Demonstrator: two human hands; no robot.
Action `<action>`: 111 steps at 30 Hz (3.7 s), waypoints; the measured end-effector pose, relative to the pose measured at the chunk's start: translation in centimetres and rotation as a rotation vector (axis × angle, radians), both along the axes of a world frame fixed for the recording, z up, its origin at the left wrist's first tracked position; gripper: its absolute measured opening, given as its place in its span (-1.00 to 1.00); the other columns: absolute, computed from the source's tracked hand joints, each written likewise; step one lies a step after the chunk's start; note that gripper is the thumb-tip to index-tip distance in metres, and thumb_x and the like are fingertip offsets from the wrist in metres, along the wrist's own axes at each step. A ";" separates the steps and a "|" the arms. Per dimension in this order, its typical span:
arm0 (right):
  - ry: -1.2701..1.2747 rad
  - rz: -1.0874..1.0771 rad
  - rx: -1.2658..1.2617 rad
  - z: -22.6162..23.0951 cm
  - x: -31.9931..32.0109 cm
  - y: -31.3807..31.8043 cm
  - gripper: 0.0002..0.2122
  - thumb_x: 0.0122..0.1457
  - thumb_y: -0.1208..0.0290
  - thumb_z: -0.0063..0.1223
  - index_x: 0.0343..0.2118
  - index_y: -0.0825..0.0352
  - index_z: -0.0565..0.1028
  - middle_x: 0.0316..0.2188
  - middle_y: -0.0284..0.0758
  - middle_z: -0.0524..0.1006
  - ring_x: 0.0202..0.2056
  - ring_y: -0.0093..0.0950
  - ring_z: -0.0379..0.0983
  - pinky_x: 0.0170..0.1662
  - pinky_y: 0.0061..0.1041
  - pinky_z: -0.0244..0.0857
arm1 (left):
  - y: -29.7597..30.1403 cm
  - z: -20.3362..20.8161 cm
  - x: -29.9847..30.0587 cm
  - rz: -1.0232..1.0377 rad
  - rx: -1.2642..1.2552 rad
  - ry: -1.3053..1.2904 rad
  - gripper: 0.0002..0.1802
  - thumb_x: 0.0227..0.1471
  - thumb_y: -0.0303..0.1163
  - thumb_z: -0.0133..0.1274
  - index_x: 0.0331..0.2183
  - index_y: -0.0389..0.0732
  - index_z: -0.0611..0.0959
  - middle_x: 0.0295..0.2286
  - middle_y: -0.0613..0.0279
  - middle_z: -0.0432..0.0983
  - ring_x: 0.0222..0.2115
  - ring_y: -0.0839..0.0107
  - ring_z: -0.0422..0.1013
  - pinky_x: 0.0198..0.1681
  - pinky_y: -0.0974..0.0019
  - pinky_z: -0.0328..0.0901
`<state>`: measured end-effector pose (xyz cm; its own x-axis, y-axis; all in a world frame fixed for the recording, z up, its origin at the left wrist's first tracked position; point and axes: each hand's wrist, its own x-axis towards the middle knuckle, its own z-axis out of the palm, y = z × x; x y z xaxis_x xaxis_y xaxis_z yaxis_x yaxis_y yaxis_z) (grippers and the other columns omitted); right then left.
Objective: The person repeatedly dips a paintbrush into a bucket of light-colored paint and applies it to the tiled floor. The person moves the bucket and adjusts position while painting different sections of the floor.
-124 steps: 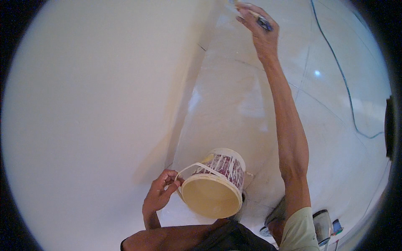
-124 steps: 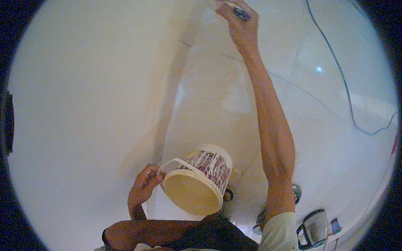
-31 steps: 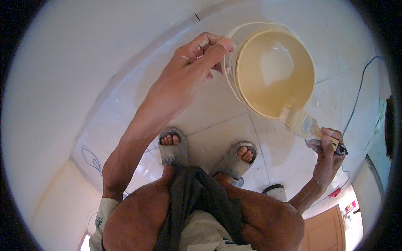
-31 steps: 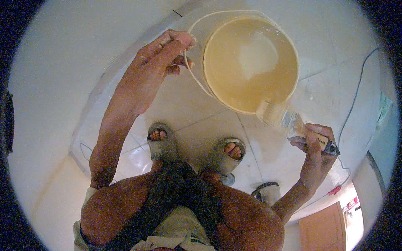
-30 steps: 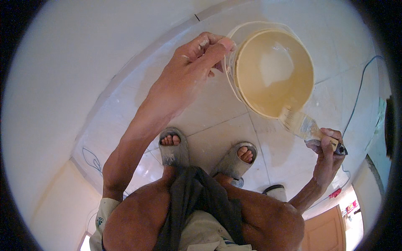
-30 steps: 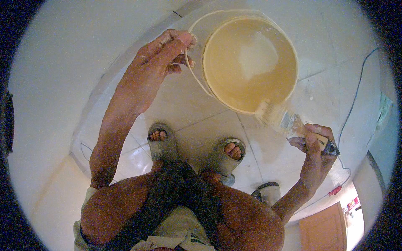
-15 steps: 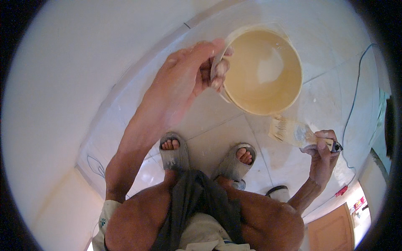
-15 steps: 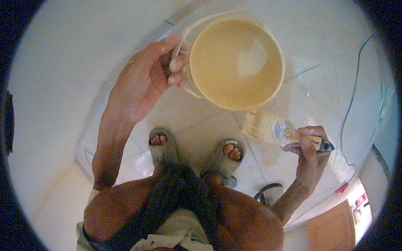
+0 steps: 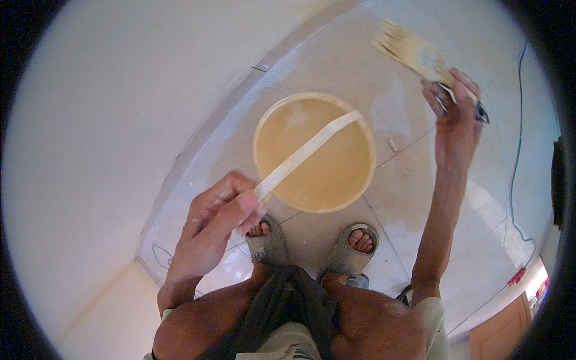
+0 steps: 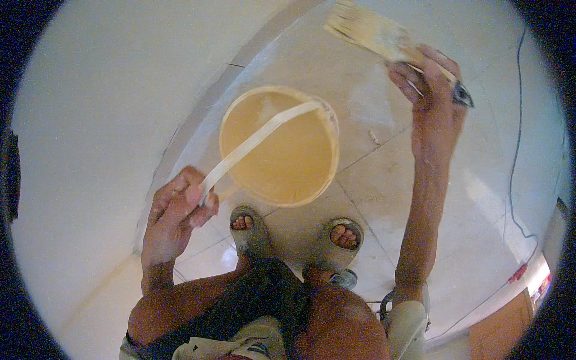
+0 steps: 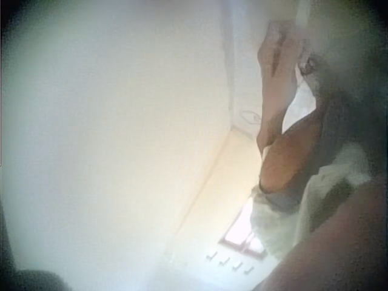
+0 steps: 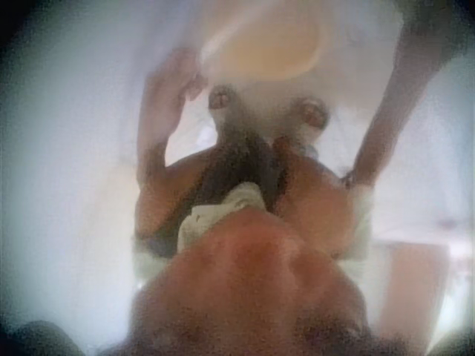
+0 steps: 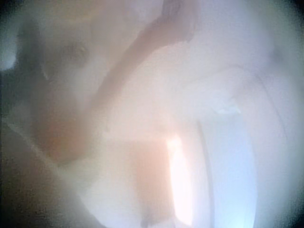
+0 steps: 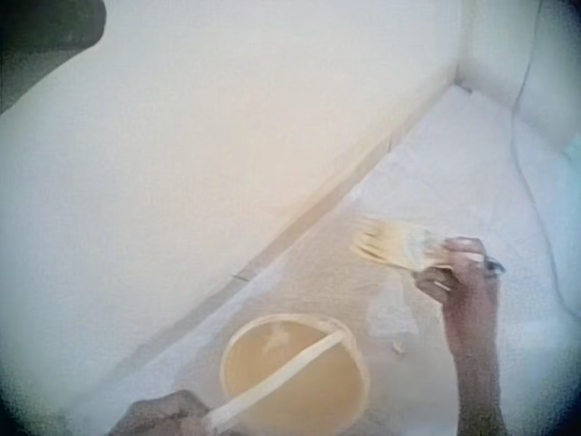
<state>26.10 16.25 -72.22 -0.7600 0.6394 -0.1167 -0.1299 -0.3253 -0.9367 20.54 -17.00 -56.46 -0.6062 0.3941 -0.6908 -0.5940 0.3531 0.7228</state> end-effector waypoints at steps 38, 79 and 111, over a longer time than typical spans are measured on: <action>0.118 0.312 -0.131 -9.2 -10.2 -20.1 -0.90 0.12 0.45 0.22 -0.35 0.36 0.60 -0.32 -0.35 0.64 -0.28 -0.57 0.53 -0.17 -0.53 0.40 | -15.7 0.4 4.0 0.068 -0.389 0.270 -0.38 0.21 0.18 -0.10 -0.57 -0.19 0.45 -0.72 0.33 0.22 -0.67 0.51 0.06 -0.56 0.34 -0.05; 0.307 0.354 0.145 -10.0 -12.3 -8.2 -0.84 0.16 0.39 0.20 -0.26 0.33 0.62 -0.20 -0.35 0.63 -0.09 -0.43 0.51 0.02 -0.38 0.36 | -14.1 0.6 3.8 0.080 -0.336 0.245 -0.47 0.27 -0.03 -0.09 -0.60 -0.22 0.47 -0.72 0.29 0.29 -0.67 0.50 0.15 -0.57 0.38 0.04; 0.339 0.195 0.611 -12.8 -10.8 -11.7 -0.74 0.10 0.54 0.16 -0.13 0.19 0.57 -0.01 -0.25 0.55 0.06 -0.22 0.46 0.16 -0.33 0.30 | -11.7 -0.6 2.3 0.163 -0.640 0.410 -0.88 0.16 -0.37 0.11 -0.33 -0.21 0.57 -0.40 0.33 0.53 -0.31 0.52 0.40 -0.08 0.34 0.26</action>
